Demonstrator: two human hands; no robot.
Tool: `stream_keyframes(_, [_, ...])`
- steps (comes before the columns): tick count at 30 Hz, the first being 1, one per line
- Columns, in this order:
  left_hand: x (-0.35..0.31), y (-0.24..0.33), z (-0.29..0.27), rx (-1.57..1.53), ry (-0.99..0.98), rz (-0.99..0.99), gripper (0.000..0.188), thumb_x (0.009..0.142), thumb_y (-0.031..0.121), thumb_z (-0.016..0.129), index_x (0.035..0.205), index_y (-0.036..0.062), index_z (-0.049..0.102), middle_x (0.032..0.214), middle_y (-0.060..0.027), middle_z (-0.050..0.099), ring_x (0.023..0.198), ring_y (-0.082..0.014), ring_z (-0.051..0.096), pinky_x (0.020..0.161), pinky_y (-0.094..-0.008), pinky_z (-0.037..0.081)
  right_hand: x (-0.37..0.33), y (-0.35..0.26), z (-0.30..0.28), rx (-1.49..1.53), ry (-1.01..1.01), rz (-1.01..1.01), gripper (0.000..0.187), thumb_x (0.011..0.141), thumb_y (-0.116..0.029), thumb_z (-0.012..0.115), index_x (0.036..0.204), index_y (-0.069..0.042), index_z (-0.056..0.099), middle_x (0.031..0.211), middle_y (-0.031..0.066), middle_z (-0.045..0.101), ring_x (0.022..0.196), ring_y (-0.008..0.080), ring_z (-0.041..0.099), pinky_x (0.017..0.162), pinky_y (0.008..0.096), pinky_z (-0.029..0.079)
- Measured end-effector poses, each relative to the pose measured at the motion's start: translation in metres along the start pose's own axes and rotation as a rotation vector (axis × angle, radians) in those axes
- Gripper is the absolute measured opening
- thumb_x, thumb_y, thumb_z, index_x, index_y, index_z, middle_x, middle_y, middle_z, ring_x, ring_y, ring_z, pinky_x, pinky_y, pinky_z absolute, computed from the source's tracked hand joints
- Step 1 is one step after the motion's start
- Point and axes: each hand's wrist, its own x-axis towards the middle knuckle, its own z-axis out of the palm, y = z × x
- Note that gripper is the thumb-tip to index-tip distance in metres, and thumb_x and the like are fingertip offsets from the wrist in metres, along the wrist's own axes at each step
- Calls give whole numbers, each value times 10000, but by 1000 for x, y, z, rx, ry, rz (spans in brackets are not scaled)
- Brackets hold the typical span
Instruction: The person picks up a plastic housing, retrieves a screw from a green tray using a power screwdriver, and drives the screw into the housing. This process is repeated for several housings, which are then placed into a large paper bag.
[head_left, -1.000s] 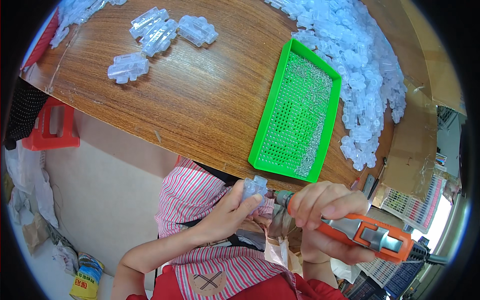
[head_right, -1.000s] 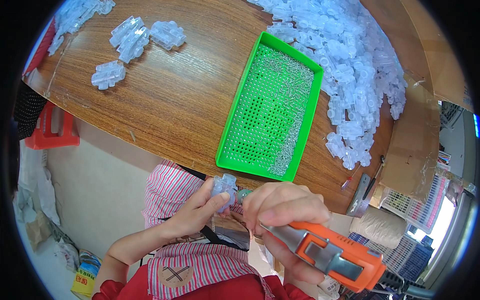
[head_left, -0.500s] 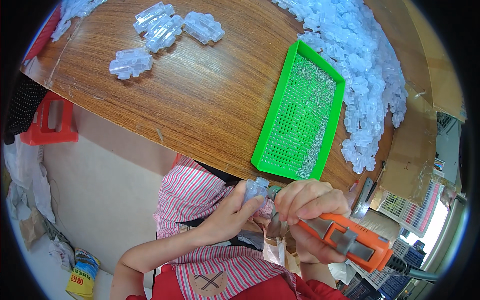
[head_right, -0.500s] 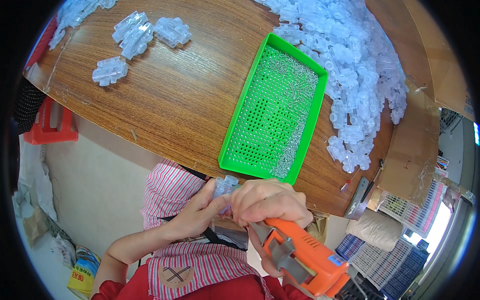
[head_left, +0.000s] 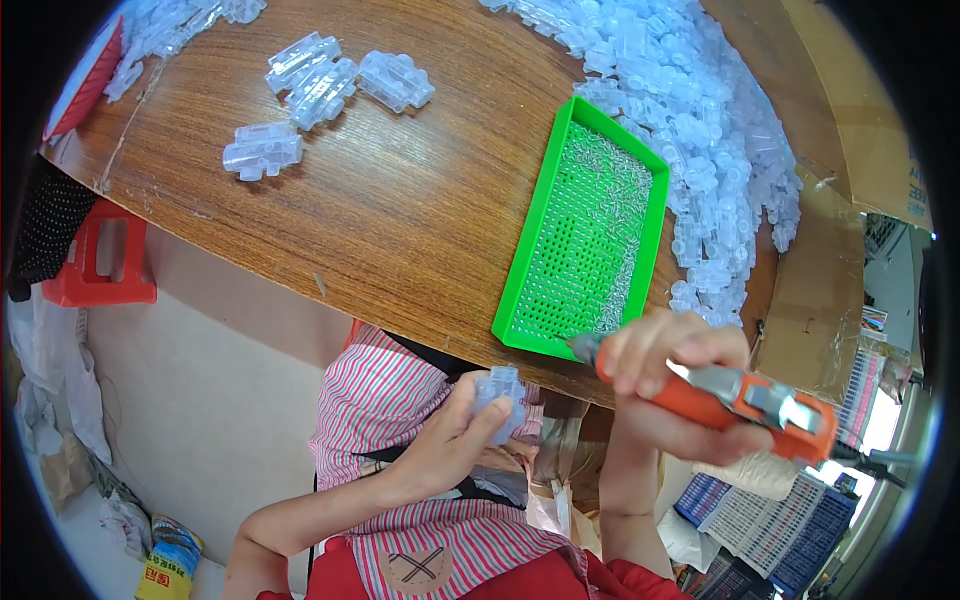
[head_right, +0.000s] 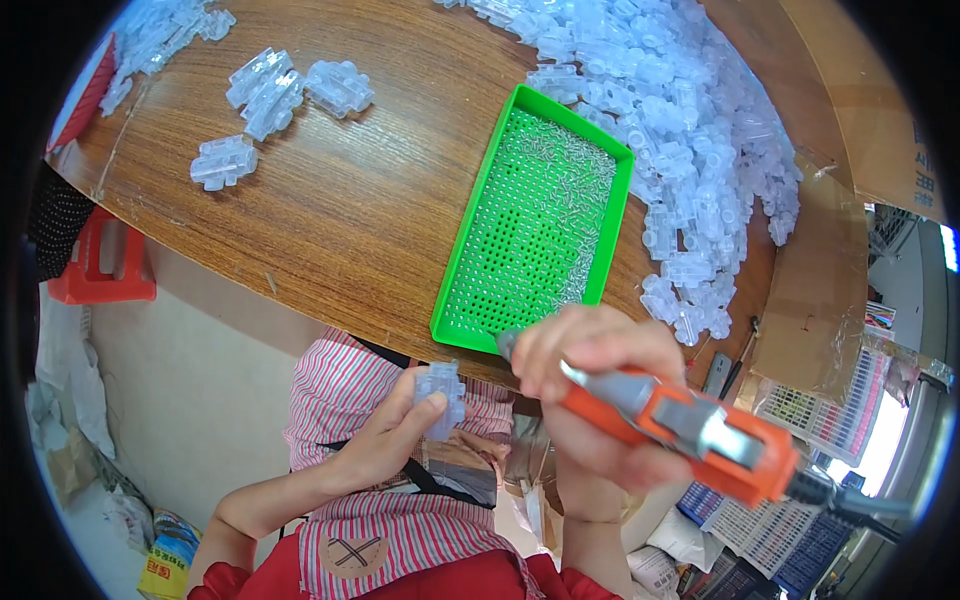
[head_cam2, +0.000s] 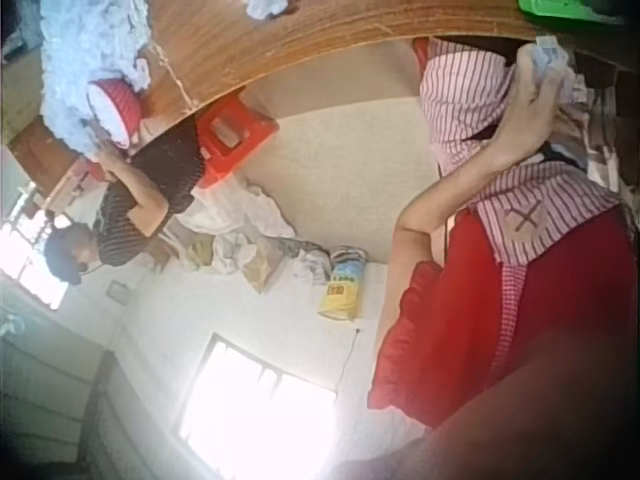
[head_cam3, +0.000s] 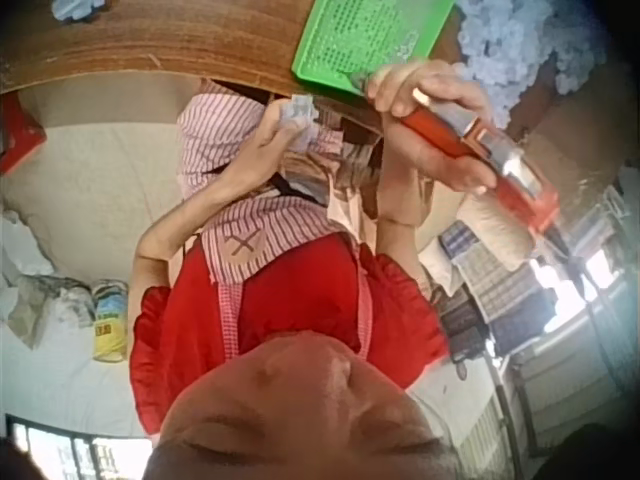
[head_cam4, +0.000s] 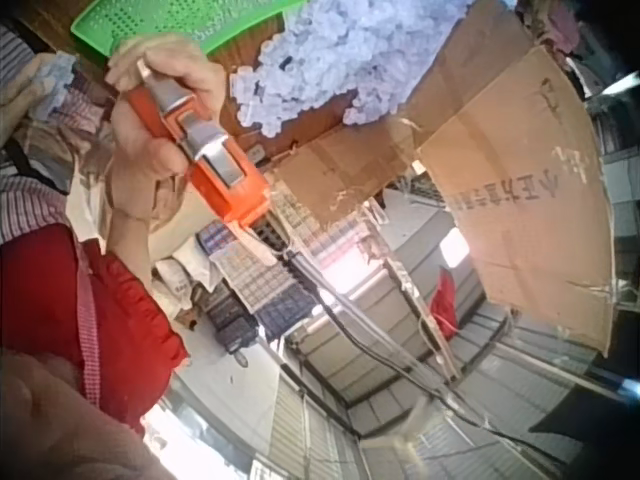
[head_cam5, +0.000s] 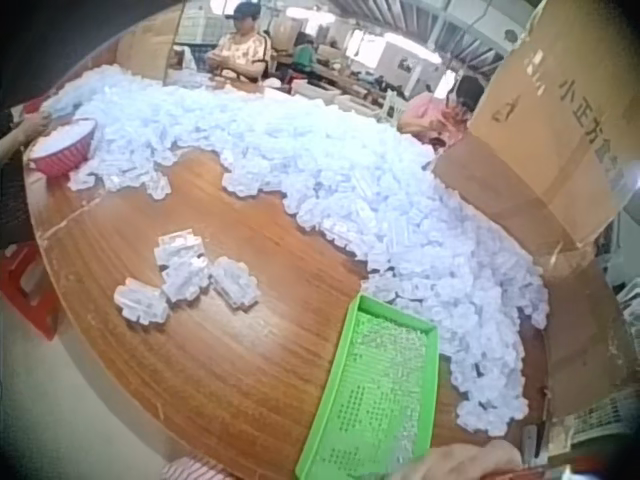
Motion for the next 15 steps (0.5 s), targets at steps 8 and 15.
stream_keyframes(8, [-1, 1, -10, -220, 36, 18, 257, 949, 97, 539, 1160, 25, 411, 1042, -59, 584, 937, -80, 580, 801, -230, 487, -3, 35, -9, -111, 34, -1, 782, 770, -770, 473, 950, -11, 526, 637, 60, 526, 520, 175, 536, 466, 312, 469])
stream_keyframes(15, [2, -2, -9, -286, 20, -40, 319, 926, 59, 562, 1190, 21, 387, 1095, -79, 591, 998, -113, 585, 859, -275, 494, -3, 37, -9, -110, 33, -40, 785, 771, -767, 477, 960, -7, 531, 639, 59, 520, 523, 175, 534, 466, 312, 468])
